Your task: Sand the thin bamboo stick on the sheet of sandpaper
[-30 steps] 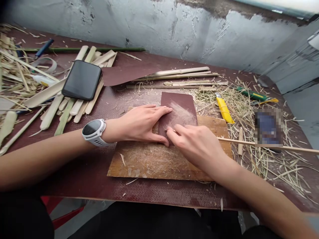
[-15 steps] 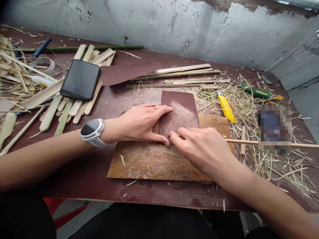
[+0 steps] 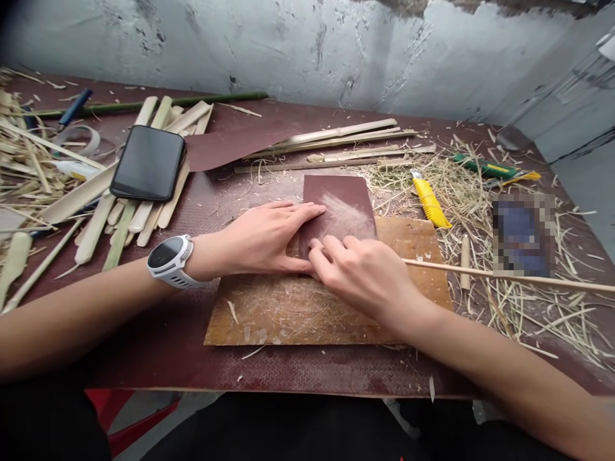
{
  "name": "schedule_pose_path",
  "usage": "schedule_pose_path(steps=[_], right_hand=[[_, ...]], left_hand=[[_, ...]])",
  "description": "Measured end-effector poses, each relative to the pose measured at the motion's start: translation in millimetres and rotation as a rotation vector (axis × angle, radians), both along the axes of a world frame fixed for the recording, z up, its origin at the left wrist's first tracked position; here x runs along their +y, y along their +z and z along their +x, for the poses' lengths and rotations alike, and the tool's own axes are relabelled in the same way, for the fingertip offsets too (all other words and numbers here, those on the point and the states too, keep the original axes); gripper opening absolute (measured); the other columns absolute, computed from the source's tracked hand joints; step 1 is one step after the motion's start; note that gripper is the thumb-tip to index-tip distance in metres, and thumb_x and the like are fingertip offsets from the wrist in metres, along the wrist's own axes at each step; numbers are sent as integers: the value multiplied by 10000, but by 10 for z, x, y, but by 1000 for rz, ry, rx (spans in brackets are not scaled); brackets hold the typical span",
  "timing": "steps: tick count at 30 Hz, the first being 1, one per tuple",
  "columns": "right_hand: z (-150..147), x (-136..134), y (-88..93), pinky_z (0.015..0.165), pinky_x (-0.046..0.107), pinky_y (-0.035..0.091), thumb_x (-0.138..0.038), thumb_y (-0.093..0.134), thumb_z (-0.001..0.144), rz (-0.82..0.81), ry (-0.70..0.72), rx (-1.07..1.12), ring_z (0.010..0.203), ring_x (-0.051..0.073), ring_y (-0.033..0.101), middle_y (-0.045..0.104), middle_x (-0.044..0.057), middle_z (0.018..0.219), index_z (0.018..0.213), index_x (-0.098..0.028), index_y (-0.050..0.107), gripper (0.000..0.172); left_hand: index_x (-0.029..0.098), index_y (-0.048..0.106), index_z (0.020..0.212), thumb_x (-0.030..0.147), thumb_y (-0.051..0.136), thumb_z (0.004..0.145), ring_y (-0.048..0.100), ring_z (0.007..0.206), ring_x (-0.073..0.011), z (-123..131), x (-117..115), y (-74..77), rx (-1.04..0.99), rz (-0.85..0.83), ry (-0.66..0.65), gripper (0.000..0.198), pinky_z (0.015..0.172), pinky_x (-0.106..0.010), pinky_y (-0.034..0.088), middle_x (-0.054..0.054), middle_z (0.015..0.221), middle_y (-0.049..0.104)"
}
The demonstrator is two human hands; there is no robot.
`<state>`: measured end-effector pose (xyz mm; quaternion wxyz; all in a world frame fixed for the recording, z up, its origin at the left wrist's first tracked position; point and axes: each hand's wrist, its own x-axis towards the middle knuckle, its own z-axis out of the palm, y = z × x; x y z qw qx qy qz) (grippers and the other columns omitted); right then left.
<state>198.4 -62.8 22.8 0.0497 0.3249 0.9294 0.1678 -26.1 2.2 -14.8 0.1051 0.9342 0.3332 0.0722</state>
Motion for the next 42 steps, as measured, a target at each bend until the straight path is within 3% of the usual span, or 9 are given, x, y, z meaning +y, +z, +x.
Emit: schedule_pose_path(steps=[6,12,17,24,29,32,37,39,42], right_hand=[[31,24,-11,551,330,262,-55,547,976,-72,-48,14,675,174,642,705,35,906,1245,-151,709,328],[-5,13,-62,575,334,300,-104,539,1023,46,19,61,706,180,647,722,61,911,1276,-103,702,302],[91,-20,8,546,335,262,-8,559,929,-78,-28,27,645,162,623,699,13,874,1256,-158,707,389],[59,151,-145,590,310,350,-84,527,1013,95,41,70,783,182,667,740,95,1019,1324,-90,674,344],[193,228,-57,587,273,343,-100,552,1018,110,-25,199,715,128,609,732,64,1098,1414,-172,642,412],[241,221,4,601,267,367,-136,562,1028,91,2,280,719,123,621,751,47,1071,1393,-192,667,383],[257,224,59,650,249,441,-127,624,995,152,84,422,779,121,677,785,25,1056,1370,-215,686,390],[279,235,81,712,256,493,-101,643,971,160,119,464,845,137,705,788,25,1083,1414,-223,658,460],[322,252,114,820,286,533,-89,631,977,122,167,482,949,168,718,786,44,1141,1460,-227,618,503]], left_hand=[[78,406,1550,856,659,839,590,1387,-384,-7,-6,1,0,0,-3,1084,1186,-452,428,-214,1547,558],[74,437,1520,796,676,876,612,1360,-368,-1,-1,-19,-20,4,4,997,1172,-450,441,-213,1495,602],[71,433,1528,884,651,816,592,1381,-377,1,6,-21,-14,9,-7,1102,1189,-441,421,-216,1521,580],[88,457,1506,882,643,825,629,1338,-371,-4,14,-55,-41,30,-7,1062,1186,-462,422,-211,1467,624],[52,455,1501,901,594,839,612,1376,-364,-11,13,-92,-88,80,-46,1086,1259,-494,371,-239,1488,604],[76,474,1487,785,624,922,663,1321,-320,-15,23,-61,-162,111,-82,919,1250,-491,412,-209,1444,651],[183,646,1264,434,573,1089,788,1022,-169,-39,28,23,-417,277,-92,315,1201,-409,501,-58,1155,804],[202,689,1172,367,562,1099,797,894,-131,-46,25,46,-502,297,-132,221,1190,-384,519,-17,1029,823],[216,713,1158,346,596,1084,792,836,-118,-46,17,64,-574,282,-170,190,1172,-387,547,-2,999,827]])
